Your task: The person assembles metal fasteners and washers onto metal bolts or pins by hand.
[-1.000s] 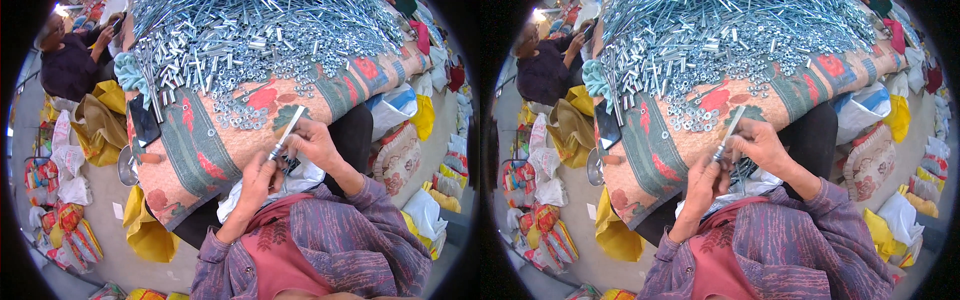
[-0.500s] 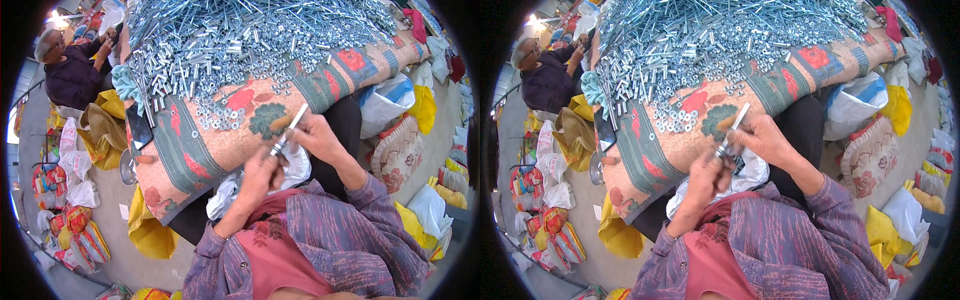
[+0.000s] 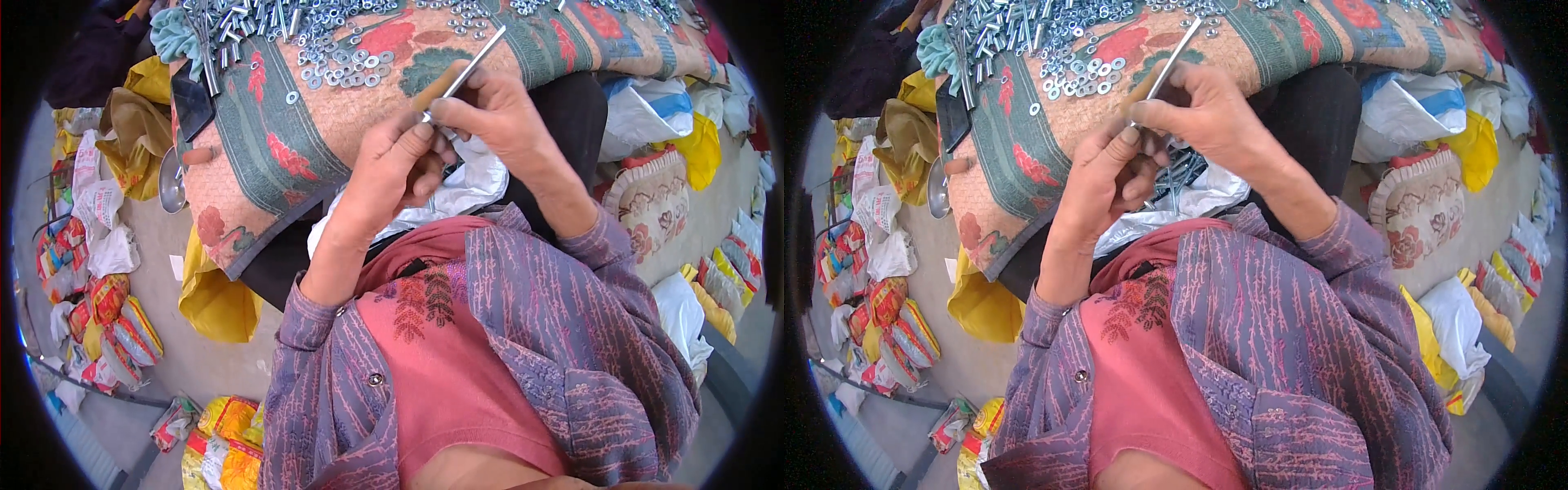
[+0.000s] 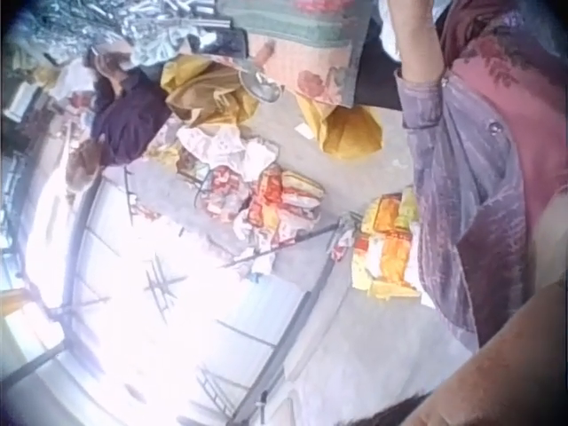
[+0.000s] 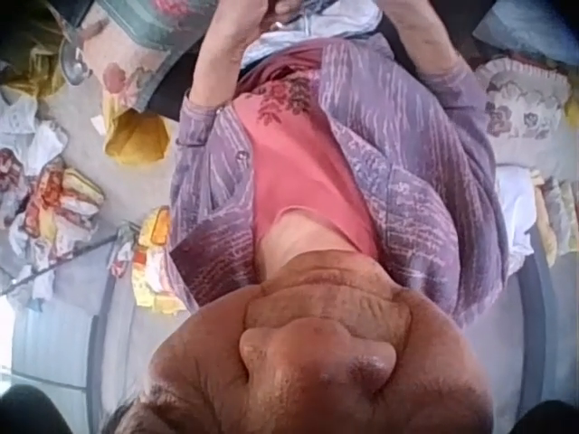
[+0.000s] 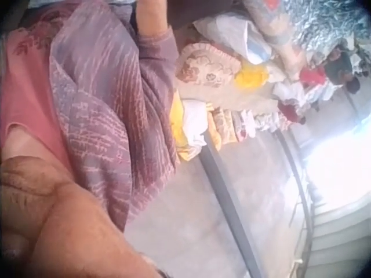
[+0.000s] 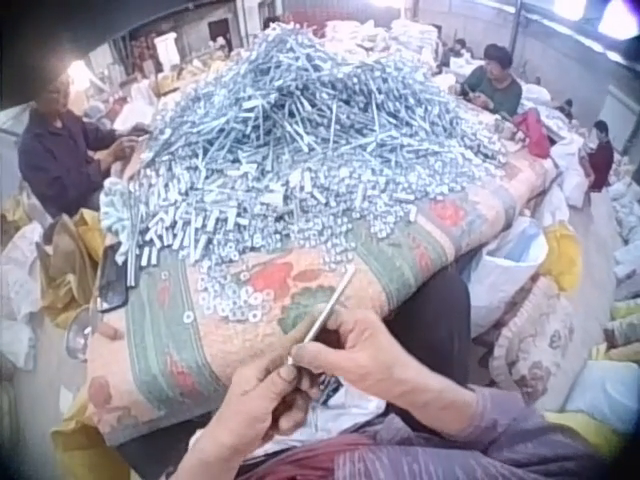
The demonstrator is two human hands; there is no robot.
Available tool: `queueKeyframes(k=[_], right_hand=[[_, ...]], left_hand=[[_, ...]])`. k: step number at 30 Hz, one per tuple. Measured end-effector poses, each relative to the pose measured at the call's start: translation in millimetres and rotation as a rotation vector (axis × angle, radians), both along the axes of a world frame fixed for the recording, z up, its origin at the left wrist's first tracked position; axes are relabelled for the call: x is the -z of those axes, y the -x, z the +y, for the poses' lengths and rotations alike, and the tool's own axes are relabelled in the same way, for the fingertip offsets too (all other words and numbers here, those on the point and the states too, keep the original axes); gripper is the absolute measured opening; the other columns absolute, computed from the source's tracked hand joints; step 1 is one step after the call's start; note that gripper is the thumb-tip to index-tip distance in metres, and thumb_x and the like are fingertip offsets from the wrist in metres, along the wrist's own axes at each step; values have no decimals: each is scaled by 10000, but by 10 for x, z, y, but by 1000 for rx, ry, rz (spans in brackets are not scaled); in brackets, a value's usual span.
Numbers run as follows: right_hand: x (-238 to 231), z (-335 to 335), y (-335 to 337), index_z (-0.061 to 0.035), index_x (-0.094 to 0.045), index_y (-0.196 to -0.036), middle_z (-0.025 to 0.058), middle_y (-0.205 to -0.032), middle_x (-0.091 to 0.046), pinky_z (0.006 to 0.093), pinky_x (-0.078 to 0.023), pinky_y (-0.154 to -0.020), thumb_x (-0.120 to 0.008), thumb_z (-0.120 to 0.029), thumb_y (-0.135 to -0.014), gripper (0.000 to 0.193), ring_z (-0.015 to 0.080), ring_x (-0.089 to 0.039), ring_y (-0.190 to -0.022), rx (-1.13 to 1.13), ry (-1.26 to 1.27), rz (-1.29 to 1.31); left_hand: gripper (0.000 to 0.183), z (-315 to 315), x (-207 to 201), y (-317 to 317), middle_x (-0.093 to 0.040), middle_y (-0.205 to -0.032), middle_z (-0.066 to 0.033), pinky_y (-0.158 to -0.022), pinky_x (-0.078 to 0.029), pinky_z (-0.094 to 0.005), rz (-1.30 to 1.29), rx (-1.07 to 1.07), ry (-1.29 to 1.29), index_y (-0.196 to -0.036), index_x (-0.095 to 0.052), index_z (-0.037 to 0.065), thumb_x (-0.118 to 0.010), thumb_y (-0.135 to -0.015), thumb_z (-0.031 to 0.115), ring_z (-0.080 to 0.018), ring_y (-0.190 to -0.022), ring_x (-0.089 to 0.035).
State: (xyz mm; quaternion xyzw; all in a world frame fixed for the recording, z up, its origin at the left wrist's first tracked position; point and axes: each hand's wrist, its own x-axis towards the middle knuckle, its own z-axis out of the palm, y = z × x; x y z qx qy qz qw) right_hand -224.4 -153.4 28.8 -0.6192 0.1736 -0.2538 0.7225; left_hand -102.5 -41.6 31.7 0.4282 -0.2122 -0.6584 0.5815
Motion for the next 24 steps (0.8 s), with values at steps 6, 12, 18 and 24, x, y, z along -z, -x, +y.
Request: queueKeyframes(k=[6,12,18,24], right_hand=[[195,81,-274,39,-637,-761,29,-592,-585,247,-434,-484,-624,-202,-839,253,69,-559,-581,219,211,60],[369,239,-251,44,-575,-742,249,-711,-571,404,-436,-584,-622,-265,-764,313,351,-592,-664,237,320,310],[621,396,60,10,-585,-853,214,-835,-584,450,-452,-720,-620,-254,-772,279,386,-580,-850,-28,428,580],[576,268,24,-9,-584,-913,159,-893,-577,449,-448,-720,-597,-208,-818,221,364,-572,-857,-125,611,553]], left_hand=[[129,24,182,-116,-491,-807,-215,-644,-395,-450,-1300,-252,252,-971,-492,-15,-501,-844,0,-435,-769,-484],[82,210,529,15,-438,-819,-260,-596,-358,-496,-1536,-339,294,-890,-448,-44,-489,-819,-39,-467,-744,-431],[261,568,1062,13,-580,-787,-242,-670,-444,-470,-1151,225,-26,-1040,-486,-14,-569,-836,126,-429,-790,-568],[362,444,1303,-35,-603,-879,-275,-710,-457,-493,-1303,511,-150,-1113,-454,3,-560,-846,225,-443,-827,-587]])
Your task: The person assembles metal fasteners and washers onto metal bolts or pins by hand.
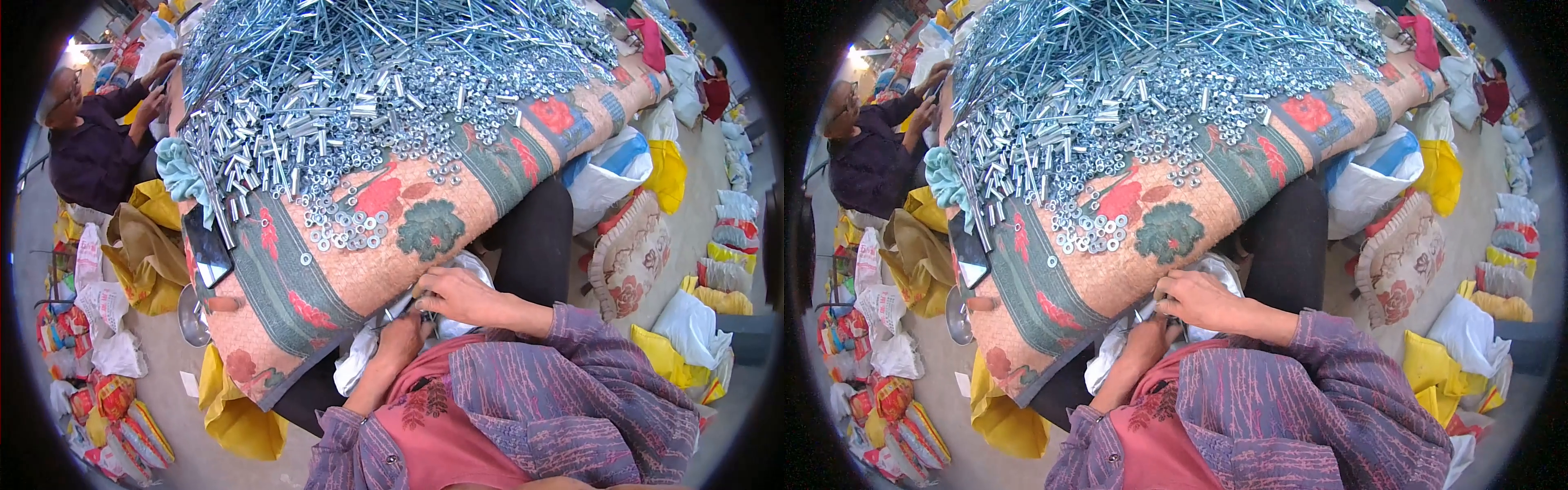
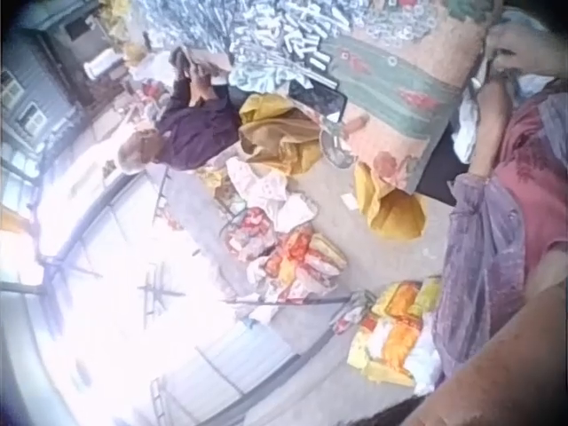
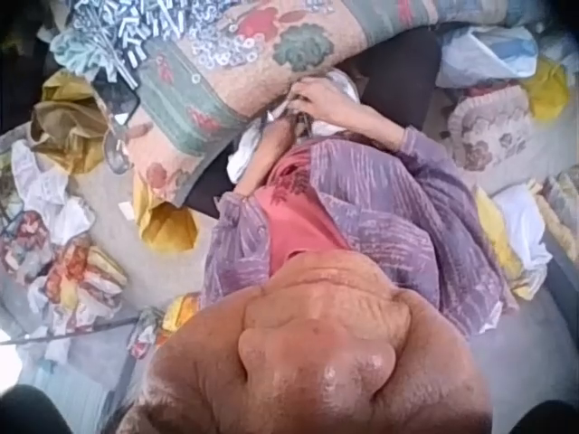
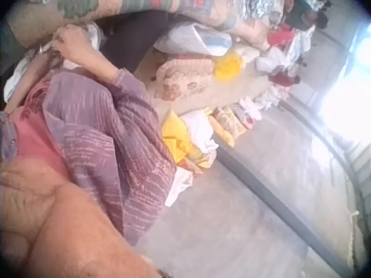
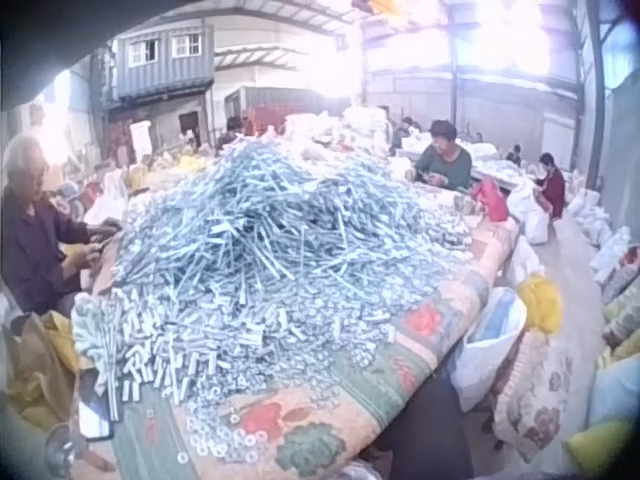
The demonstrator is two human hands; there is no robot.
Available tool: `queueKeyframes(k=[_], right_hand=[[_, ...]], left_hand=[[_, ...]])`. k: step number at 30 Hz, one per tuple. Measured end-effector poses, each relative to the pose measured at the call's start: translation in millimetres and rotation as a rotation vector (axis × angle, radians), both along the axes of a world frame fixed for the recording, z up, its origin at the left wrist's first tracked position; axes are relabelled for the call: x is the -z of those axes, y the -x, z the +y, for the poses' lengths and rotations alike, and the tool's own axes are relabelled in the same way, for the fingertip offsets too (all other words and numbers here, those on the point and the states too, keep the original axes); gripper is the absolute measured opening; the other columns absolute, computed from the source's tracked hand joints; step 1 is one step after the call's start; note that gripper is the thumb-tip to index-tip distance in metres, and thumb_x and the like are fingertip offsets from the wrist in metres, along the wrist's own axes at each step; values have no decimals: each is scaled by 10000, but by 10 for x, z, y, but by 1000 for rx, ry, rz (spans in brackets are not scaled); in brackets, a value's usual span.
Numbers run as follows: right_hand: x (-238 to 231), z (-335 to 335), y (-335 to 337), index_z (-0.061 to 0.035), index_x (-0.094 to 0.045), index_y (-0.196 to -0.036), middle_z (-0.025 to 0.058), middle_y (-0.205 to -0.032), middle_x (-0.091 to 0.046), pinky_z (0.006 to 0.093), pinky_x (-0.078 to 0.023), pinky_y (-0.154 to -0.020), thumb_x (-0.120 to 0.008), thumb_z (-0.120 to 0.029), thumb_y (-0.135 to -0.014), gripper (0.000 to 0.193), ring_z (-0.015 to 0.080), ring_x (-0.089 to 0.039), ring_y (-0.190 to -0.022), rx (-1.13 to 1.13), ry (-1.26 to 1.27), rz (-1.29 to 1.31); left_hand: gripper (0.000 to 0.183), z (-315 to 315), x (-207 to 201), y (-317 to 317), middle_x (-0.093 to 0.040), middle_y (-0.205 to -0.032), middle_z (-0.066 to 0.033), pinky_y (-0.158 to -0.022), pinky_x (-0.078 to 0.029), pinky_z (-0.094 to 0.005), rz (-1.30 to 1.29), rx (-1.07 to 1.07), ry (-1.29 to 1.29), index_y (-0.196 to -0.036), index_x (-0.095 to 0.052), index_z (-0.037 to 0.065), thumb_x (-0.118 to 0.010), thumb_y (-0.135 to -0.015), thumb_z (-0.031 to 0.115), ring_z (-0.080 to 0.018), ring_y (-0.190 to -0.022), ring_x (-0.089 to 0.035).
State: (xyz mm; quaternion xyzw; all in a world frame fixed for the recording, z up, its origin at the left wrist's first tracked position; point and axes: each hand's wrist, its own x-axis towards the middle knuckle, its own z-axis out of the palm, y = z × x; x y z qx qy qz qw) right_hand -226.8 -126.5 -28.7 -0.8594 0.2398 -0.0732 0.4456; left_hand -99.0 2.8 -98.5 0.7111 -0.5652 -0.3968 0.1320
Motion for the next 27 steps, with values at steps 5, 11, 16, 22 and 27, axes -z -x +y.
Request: queueKeyframes(k=[5,11,16,22,27], right_hand=[[-348,-301,-56,-33,-638,-898,118,-780,-598,339,-472,-679,-614,-67,-785,120,261,-604,-764,45,-33,-142],[-747,-1224,-170,-22,-624,-919,137,-866,-600,341,-467,-706,-608,-142,-806,166,259,-597,-802,434,250,-165],[-625,-2929,-38,-19,-538,-1116,189,-1057,-558,422,-453,-820,-633,-239,-788,407,335,-555,-972,698,1074,13],[-511,-4039,-75,6,-393,-1236,249,-1138,-498,442,-436,-893,-693,-349,-731,687,398,-498,-1080,702,1157,298],[-486,-4355,-128,-34,-416,-1209,217,-1182,-472,464,-438,-877,-705,-386,-709,676,401,-495,-1087,659,1064,423]], left_hand=[[530,-110,-24,-88,-603,-890,-301,-721,-462,-495,260,25,-98,-1123,-444,2,-576,-824,419,-459,-829,-587],[378,-271,142,91,-605,-764,-292,-699,-474,-517,121,-23,-48,-982,-474,-24,-550,-827,312,-451,-766,-599],[300,-269,111,77,-590,-763,-311,-662,-463,-528,99,-146,-27,-923,-506,-43,-561,-818,232,-471,-738,-583],[278,-205,274,55,-553,-904,-340,-781,-432,-512,135,-152,159,-932,-519,-59,-559,-817,191,-463,-891,-545],[285,-222,259,10,-540,-978,-308,-846,-407,-482,213,-146,122,-957,-520,-60,-562,-816,184,-454,-972,-506]])
